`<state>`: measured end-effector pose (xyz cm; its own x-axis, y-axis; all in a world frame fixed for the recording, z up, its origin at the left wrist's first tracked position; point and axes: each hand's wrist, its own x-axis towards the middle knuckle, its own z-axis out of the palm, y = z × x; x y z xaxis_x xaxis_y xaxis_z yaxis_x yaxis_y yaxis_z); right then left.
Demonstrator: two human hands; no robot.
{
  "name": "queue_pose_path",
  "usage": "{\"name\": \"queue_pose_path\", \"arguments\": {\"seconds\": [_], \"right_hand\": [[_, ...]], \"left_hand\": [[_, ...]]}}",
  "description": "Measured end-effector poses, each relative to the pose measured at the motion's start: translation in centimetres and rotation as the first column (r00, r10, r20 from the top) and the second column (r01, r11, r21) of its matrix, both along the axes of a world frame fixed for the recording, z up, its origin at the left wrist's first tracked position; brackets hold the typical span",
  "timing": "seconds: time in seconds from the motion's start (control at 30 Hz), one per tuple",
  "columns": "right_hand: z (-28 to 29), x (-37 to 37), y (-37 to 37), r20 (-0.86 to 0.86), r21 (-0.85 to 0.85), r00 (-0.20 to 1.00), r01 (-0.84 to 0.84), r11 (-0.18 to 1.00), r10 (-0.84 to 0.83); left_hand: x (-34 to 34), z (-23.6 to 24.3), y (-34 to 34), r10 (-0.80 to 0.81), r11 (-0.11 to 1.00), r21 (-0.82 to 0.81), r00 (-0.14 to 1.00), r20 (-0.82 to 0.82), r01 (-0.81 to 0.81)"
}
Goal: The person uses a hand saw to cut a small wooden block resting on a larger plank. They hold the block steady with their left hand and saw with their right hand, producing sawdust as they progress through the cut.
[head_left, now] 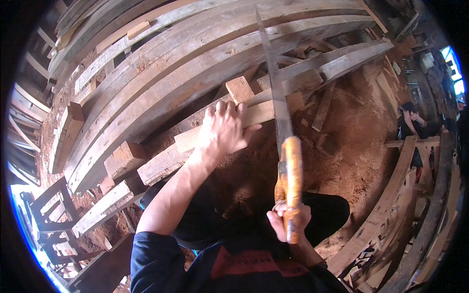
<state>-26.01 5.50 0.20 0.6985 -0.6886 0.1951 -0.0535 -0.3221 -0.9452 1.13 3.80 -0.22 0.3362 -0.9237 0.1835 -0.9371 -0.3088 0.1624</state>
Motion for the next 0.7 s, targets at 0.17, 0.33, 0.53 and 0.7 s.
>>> {"name": "queue_pose_path", "arguments": {"seconds": [0.17, 0.33, 0.53, 0.7], "right_hand": [[0.3, -0.4, -0.8, 0.262, 0.287, 0.959, 0.032, 0.957, -0.111], [2.9, 0.0, -2.4, 0.451, 0.120, 0.893, -0.060, 0.991, -0.001], [3.8, -1.4, -4.7, 0.330, 0.035, 0.936, 0.115, 0.993, -0.120], [2.2, -2.0, -8.7, 0.120, -0.406, 0.992, 0.092, 0.909, -0.046]], "left_hand": [[0.0, 0.7, 0.1, 0.000, 1.000, 0.015, 1.000, -0.013, 0.000], [-0.1, 0.9, 0.1, 0.010, 0.999, 0.051, 0.998, -0.058, -0.007], [-0.2, 0.0, 0.2, 0.020, 0.999, -0.041, 1.000, -0.008, -0.021], [-0.5, 0.5, 0.5, 0.026, 0.998, -0.050, 1.000, 0.005, -0.025]]}}
